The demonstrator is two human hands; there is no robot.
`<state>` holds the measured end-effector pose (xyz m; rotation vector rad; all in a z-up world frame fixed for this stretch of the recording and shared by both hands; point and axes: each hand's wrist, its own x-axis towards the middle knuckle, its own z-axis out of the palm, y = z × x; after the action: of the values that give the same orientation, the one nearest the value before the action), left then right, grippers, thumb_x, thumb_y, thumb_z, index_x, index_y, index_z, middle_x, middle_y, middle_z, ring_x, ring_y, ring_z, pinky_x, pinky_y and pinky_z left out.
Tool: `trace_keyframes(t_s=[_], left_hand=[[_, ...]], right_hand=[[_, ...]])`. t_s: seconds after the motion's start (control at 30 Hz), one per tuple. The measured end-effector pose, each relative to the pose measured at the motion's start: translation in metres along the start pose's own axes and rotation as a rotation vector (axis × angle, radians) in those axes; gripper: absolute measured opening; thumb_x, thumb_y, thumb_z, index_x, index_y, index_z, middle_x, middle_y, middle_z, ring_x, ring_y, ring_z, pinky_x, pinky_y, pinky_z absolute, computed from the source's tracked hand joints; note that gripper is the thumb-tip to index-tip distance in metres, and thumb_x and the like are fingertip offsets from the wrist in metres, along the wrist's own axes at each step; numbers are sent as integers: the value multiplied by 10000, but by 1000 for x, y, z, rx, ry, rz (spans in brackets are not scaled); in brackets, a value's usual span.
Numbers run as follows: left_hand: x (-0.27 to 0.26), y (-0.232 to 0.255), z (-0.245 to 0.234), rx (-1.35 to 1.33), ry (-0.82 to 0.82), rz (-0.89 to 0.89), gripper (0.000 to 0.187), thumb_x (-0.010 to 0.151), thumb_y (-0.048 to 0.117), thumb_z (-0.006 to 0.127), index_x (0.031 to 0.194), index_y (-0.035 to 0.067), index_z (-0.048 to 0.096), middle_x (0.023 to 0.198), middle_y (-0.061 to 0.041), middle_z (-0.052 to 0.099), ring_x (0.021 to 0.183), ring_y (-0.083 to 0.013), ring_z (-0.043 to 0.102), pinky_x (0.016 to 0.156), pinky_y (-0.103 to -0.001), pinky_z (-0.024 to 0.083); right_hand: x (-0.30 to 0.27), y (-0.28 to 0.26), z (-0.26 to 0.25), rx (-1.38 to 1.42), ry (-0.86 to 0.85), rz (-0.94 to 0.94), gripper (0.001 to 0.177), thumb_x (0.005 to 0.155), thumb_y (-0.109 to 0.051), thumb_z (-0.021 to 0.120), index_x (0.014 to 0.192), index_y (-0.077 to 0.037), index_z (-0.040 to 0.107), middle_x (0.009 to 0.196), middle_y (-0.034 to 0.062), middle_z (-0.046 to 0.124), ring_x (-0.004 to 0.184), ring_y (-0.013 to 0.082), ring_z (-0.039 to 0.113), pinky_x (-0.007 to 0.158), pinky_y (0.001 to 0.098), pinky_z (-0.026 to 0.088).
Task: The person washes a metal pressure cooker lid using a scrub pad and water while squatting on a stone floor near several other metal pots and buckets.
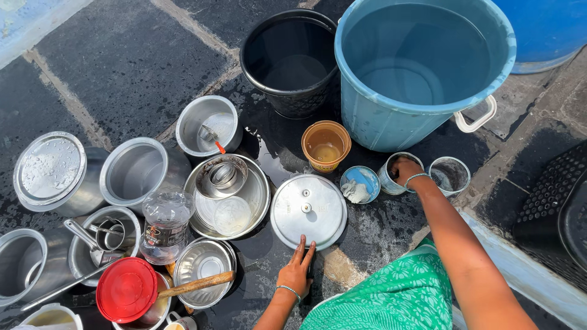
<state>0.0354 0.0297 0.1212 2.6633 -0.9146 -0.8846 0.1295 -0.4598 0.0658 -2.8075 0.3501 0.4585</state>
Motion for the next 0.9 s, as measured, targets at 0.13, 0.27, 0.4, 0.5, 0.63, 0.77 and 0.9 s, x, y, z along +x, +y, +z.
trace_keyframes(t_s=[0.13, 0.27, 0.4, 0.5, 0.63, 0.77, 0.9], left_hand=[[-2, 2, 2, 11, 49, 12, 1206, 776, 129, 857, 1632, 309, 28, 1704, -62, -110, 1528, -289, 244, 1034, -388, 515], [-3, 5, 0, -2, 23, -17, 1202, 774, 134, 860, 1631, 308, 35, 1712, -60, -101, 1535, -289, 237, 1036, -391, 512], [-2, 3, 2, -17, 57, 0, 1215, 753, 131, 872, 1630, 311, 50, 1711, -64, -85, 1525, -292, 256, 1048, -389, 507], [-2, 1, 3, -10, 60, 7, 1223, 747, 127, 871, 1632, 315, 49, 1714, -61, -83, 1531, -283, 259, 1037, -385, 517], [1, 4, 1, -5, 22, -11, 1225, 757, 164, 880, 1625, 312, 28, 1710, -69, -101, 1533, -291, 241, 1047, -384, 509], [1, 4, 0, 19, -1, -25, 1235, 766, 211, 888, 1617, 325, 0, 1702, -60, -120, 1534, -288, 223, 1067, -391, 490], [0, 6, -1, 17, 2, -25, 1241, 762, 200, 888, 1619, 325, -1, 1706, -56, -125, 1534, -284, 227, 1068, -391, 494]], right_hand=[[11, -4, 0, -37, -116, -13, 378, 720, -36, 750, 1095, -80, 767, 1243, 124, 692, 1195, 315, 642, 1003, 400, 531], [4, -4, -6, 85, 40, -18, 343, 725, -43, 788, 1068, -66, 792, 1104, 160, 759, 1061, 336, 721, 940, 406, 571], [-30, 8, -47, 295, 164, 42, 364, 740, -108, 881, 1072, -3, 773, 1030, 198, 768, 934, 333, 763, 841, 401, 601], [-68, 23, -95, 502, 232, 129, 387, 771, -93, 853, 1116, 42, 743, 1001, 210, 785, 932, 268, 782, 822, 370, 594], [-103, 48, -133, 771, 336, 167, 464, 778, -133, 851, 1172, 56, 693, 990, 183, 785, 943, 247, 743, 822, 366, 567], [-124, 71, -142, 624, 374, 309, 444, 782, -162, 879, 1160, 16, 728, 1004, 188, 792, 947, 272, 750, 856, 386, 555], [-125, 55, -121, 279, 423, 313, 419, 740, -137, 909, 1123, -32, 778, 1054, 209, 751, 935, 342, 735, 869, 442, 563]])
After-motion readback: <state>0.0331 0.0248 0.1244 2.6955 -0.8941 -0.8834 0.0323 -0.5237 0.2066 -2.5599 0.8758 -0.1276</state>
